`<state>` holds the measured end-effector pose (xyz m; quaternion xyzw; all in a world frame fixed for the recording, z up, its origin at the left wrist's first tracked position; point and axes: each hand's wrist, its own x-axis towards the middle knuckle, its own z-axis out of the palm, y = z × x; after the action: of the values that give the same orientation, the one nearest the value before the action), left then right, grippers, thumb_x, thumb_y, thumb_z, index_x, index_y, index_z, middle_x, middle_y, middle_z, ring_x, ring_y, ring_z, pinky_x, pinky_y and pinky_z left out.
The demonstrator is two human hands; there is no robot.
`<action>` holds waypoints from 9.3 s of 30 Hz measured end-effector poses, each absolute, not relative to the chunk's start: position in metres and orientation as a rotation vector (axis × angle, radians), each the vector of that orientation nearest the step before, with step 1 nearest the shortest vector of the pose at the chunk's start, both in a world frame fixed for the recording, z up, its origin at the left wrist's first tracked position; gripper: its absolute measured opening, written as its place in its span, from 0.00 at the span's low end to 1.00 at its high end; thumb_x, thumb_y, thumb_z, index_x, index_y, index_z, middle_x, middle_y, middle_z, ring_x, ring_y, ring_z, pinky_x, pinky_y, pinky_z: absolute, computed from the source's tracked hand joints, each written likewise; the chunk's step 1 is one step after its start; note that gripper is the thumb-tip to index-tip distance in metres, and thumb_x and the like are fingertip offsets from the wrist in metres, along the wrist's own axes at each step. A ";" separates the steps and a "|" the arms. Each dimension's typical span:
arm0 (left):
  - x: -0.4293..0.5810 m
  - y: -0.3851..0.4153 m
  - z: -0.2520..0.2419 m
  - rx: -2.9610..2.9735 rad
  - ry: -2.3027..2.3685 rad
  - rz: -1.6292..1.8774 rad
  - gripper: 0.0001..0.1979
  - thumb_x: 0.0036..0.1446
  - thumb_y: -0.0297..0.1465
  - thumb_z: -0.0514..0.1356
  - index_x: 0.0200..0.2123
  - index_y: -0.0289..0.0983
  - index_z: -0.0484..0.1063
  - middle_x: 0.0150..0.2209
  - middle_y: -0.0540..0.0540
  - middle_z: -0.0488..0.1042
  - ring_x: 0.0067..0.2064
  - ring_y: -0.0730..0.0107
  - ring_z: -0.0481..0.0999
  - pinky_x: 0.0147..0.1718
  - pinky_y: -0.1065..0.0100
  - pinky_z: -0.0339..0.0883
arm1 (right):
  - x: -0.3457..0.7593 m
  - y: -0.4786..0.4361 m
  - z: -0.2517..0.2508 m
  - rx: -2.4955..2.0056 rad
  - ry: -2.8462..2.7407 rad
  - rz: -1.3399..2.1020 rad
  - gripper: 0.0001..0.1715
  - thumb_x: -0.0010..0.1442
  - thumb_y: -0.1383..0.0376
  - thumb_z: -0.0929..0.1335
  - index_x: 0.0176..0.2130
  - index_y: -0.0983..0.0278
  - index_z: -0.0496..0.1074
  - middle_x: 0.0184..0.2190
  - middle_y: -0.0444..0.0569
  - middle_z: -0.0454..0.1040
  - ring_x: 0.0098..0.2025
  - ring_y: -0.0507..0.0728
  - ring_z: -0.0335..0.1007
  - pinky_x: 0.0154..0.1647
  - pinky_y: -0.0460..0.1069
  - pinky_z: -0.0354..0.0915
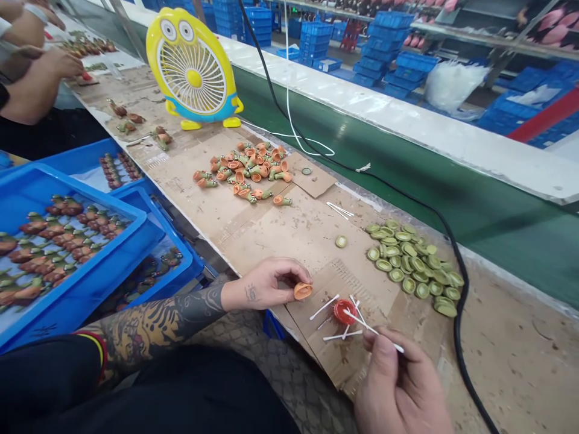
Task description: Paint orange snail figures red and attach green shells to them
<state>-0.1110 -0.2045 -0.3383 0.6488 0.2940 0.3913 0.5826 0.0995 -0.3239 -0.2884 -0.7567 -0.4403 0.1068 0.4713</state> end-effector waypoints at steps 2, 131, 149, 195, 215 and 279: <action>-0.111 -0.205 -0.339 1.558 0.676 0.932 0.08 0.56 0.27 0.69 0.41 0.34 0.80 0.40 0.42 0.82 0.41 0.66 0.80 0.42 0.68 0.75 | 0.085 -0.320 -0.284 -1.713 -1.082 0.345 0.22 0.68 0.47 0.71 0.41 0.63 0.77 0.35 0.49 0.80 0.39 0.57 0.77 0.47 0.52 0.70; -0.123 -0.195 -0.337 1.101 0.591 0.830 0.22 0.46 0.32 0.77 0.44 0.36 0.76 0.43 0.44 0.77 0.43 0.66 0.75 0.43 0.65 0.67 | 0.066 -0.302 -0.283 -1.573 -1.043 0.436 0.18 0.67 0.51 0.74 0.42 0.64 0.78 0.36 0.49 0.80 0.36 0.56 0.78 0.42 0.50 0.71; -0.126 -0.195 -0.329 1.127 0.540 0.767 0.25 0.52 0.45 0.76 0.43 0.34 0.74 0.38 0.47 0.73 0.38 0.70 0.70 0.39 0.67 0.64 | 0.063 -0.286 -0.302 -1.667 -1.219 0.514 0.23 0.69 0.45 0.71 0.45 0.62 0.78 0.37 0.50 0.81 0.37 0.56 0.78 0.42 0.51 0.72; -0.131 -0.192 -0.328 1.117 0.562 0.758 0.23 0.52 0.42 0.76 0.43 0.33 0.75 0.39 0.46 0.74 0.38 0.69 0.69 0.39 0.67 0.64 | 0.150 -0.328 -0.335 -2.051 -1.224 0.257 0.30 0.62 0.40 0.66 0.41 0.62 0.79 0.44 0.53 0.80 0.47 0.64 0.76 0.54 0.57 0.68; -0.131 -0.193 -0.330 1.110 0.585 0.750 0.26 0.51 0.44 0.76 0.44 0.33 0.74 0.36 0.48 0.73 0.36 0.70 0.67 0.37 0.68 0.61 | 0.227 -0.240 -0.323 -2.566 -1.330 0.124 0.26 0.61 0.58 0.65 0.57 0.62 0.76 0.42 0.57 0.82 0.39 0.67 0.77 0.37 0.55 0.63; -0.107 -0.258 -0.290 0.407 0.411 0.633 0.21 0.51 0.34 0.78 0.44 0.32 0.79 0.39 0.43 0.79 0.37 0.71 0.81 0.38 0.71 0.72 | 0.100 -0.344 -0.276 -1.466 -1.891 0.148 0.20 0.69 0.57 0.70 0.59 0.56 0.72 0.47 0.52 0.79 0.45 0.61 0.79 0.47 0.55 0.75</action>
<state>-0.1067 -0.2584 -0.2905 0.1974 0.1993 0.3067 0.9095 0.0998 -0.3444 -0.2757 -0.5698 -0.7347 0.0577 0.3636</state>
